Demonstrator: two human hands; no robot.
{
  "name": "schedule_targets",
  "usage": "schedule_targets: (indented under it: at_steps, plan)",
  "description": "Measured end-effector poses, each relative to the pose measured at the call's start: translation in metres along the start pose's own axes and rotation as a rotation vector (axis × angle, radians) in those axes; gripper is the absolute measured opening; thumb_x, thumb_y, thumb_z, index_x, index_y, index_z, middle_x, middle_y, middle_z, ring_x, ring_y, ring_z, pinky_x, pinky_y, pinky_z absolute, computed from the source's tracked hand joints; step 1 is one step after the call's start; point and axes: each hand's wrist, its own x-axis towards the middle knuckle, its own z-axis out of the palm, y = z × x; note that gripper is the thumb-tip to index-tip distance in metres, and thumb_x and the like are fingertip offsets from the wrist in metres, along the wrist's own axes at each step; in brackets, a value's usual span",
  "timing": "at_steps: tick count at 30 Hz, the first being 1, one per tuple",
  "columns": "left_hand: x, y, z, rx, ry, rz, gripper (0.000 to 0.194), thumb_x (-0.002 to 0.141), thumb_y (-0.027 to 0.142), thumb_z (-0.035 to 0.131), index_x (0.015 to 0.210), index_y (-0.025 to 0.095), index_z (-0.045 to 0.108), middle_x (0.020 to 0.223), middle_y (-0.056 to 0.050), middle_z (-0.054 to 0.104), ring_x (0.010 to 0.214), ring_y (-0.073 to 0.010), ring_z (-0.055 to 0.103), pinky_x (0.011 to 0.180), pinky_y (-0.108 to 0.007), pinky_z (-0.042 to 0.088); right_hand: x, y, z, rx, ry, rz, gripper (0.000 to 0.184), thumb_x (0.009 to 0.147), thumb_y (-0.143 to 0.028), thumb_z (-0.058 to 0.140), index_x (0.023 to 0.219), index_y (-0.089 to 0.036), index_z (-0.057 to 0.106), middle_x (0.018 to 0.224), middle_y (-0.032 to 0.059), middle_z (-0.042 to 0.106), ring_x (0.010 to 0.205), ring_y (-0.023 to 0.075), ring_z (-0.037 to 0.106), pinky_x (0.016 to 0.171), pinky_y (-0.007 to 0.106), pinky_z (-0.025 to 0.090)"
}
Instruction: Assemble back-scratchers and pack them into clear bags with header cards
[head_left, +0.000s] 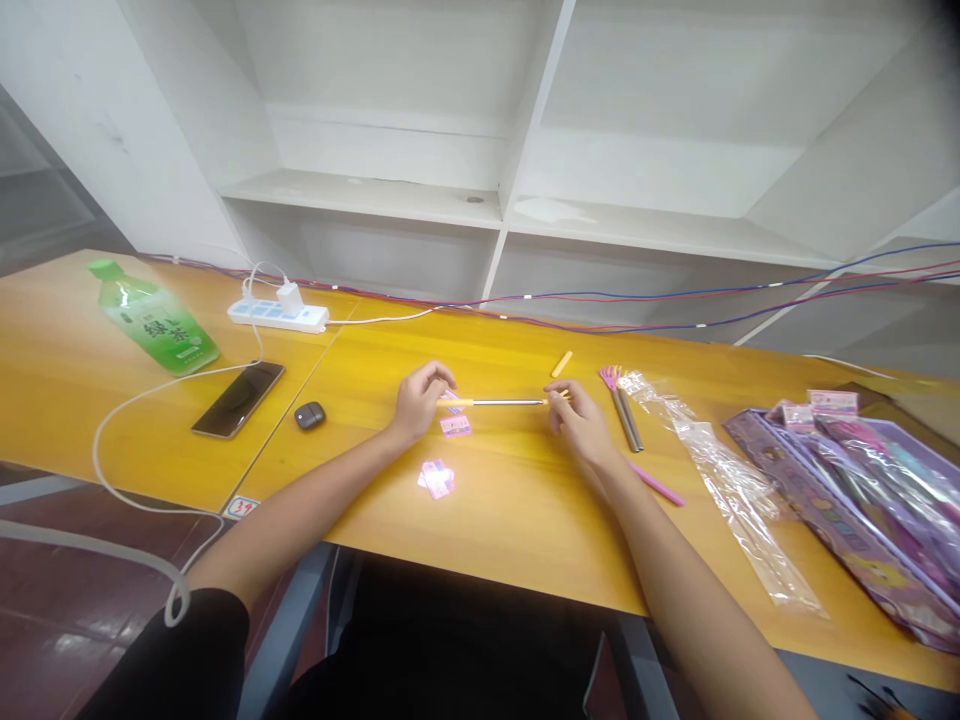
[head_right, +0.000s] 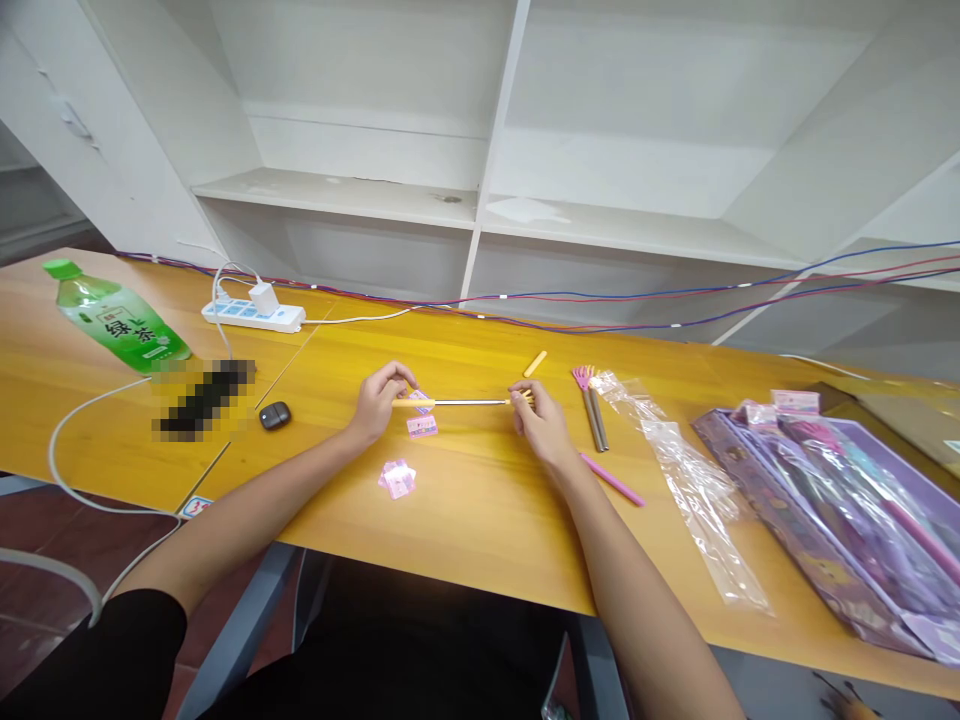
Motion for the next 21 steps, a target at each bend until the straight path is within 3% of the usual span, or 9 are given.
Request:
schedule_targets:
  at_steps: [8,21]
  plan:
    - [-0.008,0.0,0.006,0.023,-0.063,0.045,0.015,0.085,0.024,0.051,0.084,0.02,0.066,0.083,-0.001,0.07,0.078,-0.0174,0.061,0.076,-0.029,0.046,-0.002,0.006,0.009,-0.028,-0.067,0.013,0.035,0.1,-0.058,0.055,0.11,-0.025,0.06,0.053,-0.0072,0.055,0.05,0.0161,0.051,0.057,0.029,0.04]
    - [-0.015,-0.002,0.012,0.041,-0.087,0.035,0.015,0.086,0.023,0.052,0.083,0.02,0.067,0.085,-0.001,0.073,0.083,-0.0181,0.067,0.08,-0.029,0.051,-0.015,-0.008,0.032,-0.02,-0.149,-0.006,0.033,0.102,-0.057,0.051,0.109,-0.025,0.054,0.05,-0.0089,0.052,0.047,0.0153,0.048,0.054,0.027,0.04]
